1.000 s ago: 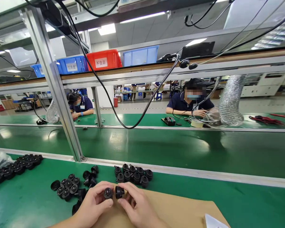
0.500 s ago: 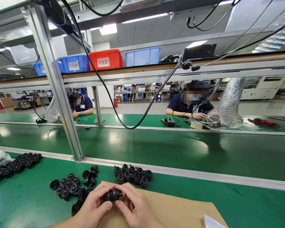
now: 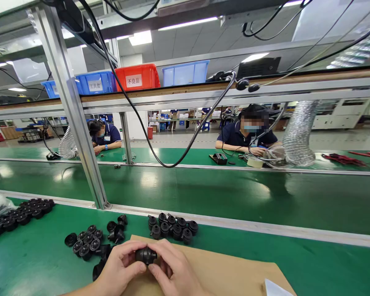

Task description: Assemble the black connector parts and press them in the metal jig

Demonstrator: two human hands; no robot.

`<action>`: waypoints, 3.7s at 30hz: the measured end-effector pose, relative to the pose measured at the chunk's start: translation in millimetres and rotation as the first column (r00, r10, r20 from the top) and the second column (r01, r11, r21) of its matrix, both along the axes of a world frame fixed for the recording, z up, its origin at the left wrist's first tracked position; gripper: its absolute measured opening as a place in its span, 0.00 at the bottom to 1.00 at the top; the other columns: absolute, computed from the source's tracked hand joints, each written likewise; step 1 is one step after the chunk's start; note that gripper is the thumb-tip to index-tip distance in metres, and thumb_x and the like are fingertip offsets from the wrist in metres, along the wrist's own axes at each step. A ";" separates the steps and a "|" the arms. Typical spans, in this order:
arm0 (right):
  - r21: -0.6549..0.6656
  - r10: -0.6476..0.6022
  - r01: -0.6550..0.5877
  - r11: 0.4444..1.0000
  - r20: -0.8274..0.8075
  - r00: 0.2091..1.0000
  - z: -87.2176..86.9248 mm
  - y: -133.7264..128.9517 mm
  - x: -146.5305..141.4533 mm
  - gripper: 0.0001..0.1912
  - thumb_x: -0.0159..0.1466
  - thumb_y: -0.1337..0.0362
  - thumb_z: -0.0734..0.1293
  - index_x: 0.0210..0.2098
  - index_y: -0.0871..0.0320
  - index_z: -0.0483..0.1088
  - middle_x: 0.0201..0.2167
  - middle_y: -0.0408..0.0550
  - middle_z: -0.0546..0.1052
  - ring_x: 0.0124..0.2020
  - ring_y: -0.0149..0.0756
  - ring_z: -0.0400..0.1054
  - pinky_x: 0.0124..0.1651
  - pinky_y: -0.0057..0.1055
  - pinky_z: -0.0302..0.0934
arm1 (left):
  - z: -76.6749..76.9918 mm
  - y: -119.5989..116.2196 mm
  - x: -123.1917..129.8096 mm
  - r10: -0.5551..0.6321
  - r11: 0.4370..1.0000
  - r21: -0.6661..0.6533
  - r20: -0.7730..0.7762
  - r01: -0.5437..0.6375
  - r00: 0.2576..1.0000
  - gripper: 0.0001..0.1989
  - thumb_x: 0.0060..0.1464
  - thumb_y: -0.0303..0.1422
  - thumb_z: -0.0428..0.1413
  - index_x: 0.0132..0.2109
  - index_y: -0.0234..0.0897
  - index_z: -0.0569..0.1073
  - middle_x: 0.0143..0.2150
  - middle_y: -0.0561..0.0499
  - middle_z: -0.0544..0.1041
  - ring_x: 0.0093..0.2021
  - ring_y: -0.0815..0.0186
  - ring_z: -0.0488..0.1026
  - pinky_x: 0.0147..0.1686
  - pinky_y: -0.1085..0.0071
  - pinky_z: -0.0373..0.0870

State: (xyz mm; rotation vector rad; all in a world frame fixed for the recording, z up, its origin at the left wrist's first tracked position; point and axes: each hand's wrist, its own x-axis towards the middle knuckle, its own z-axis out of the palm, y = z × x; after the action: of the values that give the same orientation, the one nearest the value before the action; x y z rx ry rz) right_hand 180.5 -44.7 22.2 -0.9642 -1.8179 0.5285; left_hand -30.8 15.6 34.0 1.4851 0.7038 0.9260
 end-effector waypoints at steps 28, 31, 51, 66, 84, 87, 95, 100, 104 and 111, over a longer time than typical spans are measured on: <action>-0.027 -0.119 0.125 0.992 0.170 0.978 0.8 -3.1 1.7 0.16 0.70 0.61 0.70 0.56 0.50 0.71 0.38 0.47 0.79 0.31 0.38 0.72 0.32 0.31 0.67 | 11.5 -2.6 -3.9 0.038 0.974 0.228 -0.228 0.015 0.973 0.19 0.52 0.25 0.68 0.51 0.46 0.87 0.50 0.47 0.87 0.52 0.53 0.82 0.56 0.62 0.77; 0.062 -0.100 0.091 0.994 0.150 0.984 -0.5 -2.5 3.2 0.21 0.70 0.66 0.68 0.61 0.51 0.65 0.50 0.53 0.78 0.39 0.40 0.76 0.37 0.32 0.72 | 6.0 -1.2 -4.4 0.017 0.986 0.166 -0.174 0.012 0.985 0.19 0.55 0.26 0.66 0.53 0.45 0.86 0.52 0.46 0.87 0.53 0.53 0.83 0.56 0.62 0.78; 0.217 -0.071 0.048 0.975 0.099 0.993 -1.9 0.4 1.0 0.17 0.72 0.70 0.66 0.58 0.51 0.72 0.45 0.52 0.82 0.42 0.42 0.78 0.44 0.35 0.76 | 7.7 -5.5 -1.1 0.042 0.993 0.112 -0.150 -0.025 0.988 0.19 0.46 0.26 0.72 0.47 0.41 0.87 0.45 0.46 0.88 0.46 0.53 0.84 0.50 0.64 0.80; 0.316 -0.081 0.024 0.948 0.169 0.982 1.8 1.6 4.8 0.19 0.73 0.66 0.67 0.63 0.52 0.69 0.43 0.54 0.83 0.37 0.44 0.75 0.40 0.41 0.74 | 7.9 -5.8 -0.5 -0.002 0.990 0.137 -0.098 0.016 0.995 0.16 0.48 0.31 0.73 0.47 0.40 0.87 0.44 0.45 0.88 0.45 0.54 0.83 0.50 0.64 0.80; 0.395 -0.153 0.065 0.916 0.197 0.968 9.7 -2.1 3.3 0.17 0.70 0.76 0.64 0.52 0.51 0.73 0.50 0.56 0.81 0.44 0.43 0.77 0.42 0.38 0.75 | 4.7 -0.6 1.1 -0.100 0.980 -0.171 0.044 0.106 0.994 0.23 0.56 0.48 0.70 0.46 0.32 0.82 0.32 0.46 0.84 0.28 0.64 0.81 0.31 0.70 0.78; 0.313 -0.140 0.082 0.946 0.167 0.976 8.7 -5.1 3.9 0.11 0.70 0.71 0.66 0.49 0.52 0.71 0.43 0.53 0.82 0.38 0.42 0.76 0.40 0.38 0.73 | 2.9 -4.3 0.7 -0.028 0.992 -0.123 0.104 0.041 0.994 0.21 0.46 0.39 0.77 0.44 0.35 0.82 0.41 0.44 0.86 0.41 0.59 0.84 0.44 0.65 0.82; -0.278 -0.145 0.077 0.958 -0.230 0.962 2.5 -8.2 -9.5 0.15 0.74 0.52 0.65 0.53 0.54 0.70 0.43 0.52 0.81 0.41 0.41 0.78 0.43 0.36 0.75 | 8.8 -4.9 -4.7 0.032 0.945 0.326 -0.077 -0.005 0.996 0.14 0.53 0.32 0.72 0.48 0.45 0.86 0.54 0.42 0.85 0.55 0.50 0.82 0.60 0.54 0.78; -0.220 -0.164 0.120 0.968 -0.197 0.967 -7.0 -4.6 -6.9 0.16 0.72 0.54 0.68 0.55 0.53 0.70 0.46 0.52 0.80 0.39 0.40 0.75 0.44 0.36 0.74 | 8.6 -3.5 -4.8 -0.016 0.989 0.146 -0.074 0.027 0.997 0.16 0.64 0.38 0.63 0.56 0.41 0.82 0.53 0.41 0.86 0.53 0.51 0.83 0.56 0.58 0.80; -0.234 -0.210 0.155 0.960 -0.231 0.950 -12.4 -3.1 -4.7 0.18 0.71 0.55 0.70 0.57 0.53 0.68 0.47 0.52 0.80 0.39 0.40 0.76 0.44 0.36 0.75 | 10.5 -4.5 -4.4 0.027 0.965 0.262 -0.067 -0.008 0.997 0.18 0.63 0.36 0.65 0.58 0.41 0.81 0.59 0.41 0.83 0.60 0.50 0.79 0.64 0.55 0.74; -0.215 -0.211 0.162 0.963 -0.230 0.950 -11.3 -2.4 -5.0 0.17 0.70 0.55 0.71 0.55 0.53 0.72 0.46 0.52 0.82 0.37 0.39 0.75 0.43 0.36 0.75 | 15.9 -3.5 -4.7 0.030 0.943 0.331 -0.084 0.000 0.996 0.12 0.61 0.31 0.65 0.52 0.43 0.85 0.53 0.43 0.86 0.55 0.51 0.82 0.60 0.55 0.78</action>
State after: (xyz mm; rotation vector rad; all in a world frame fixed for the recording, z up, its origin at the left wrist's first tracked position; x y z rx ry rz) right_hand 175.6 -47.0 10.9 -1.1342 -1.4504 0.6855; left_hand -35.5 12.1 49.9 1.8289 0.6446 1.0324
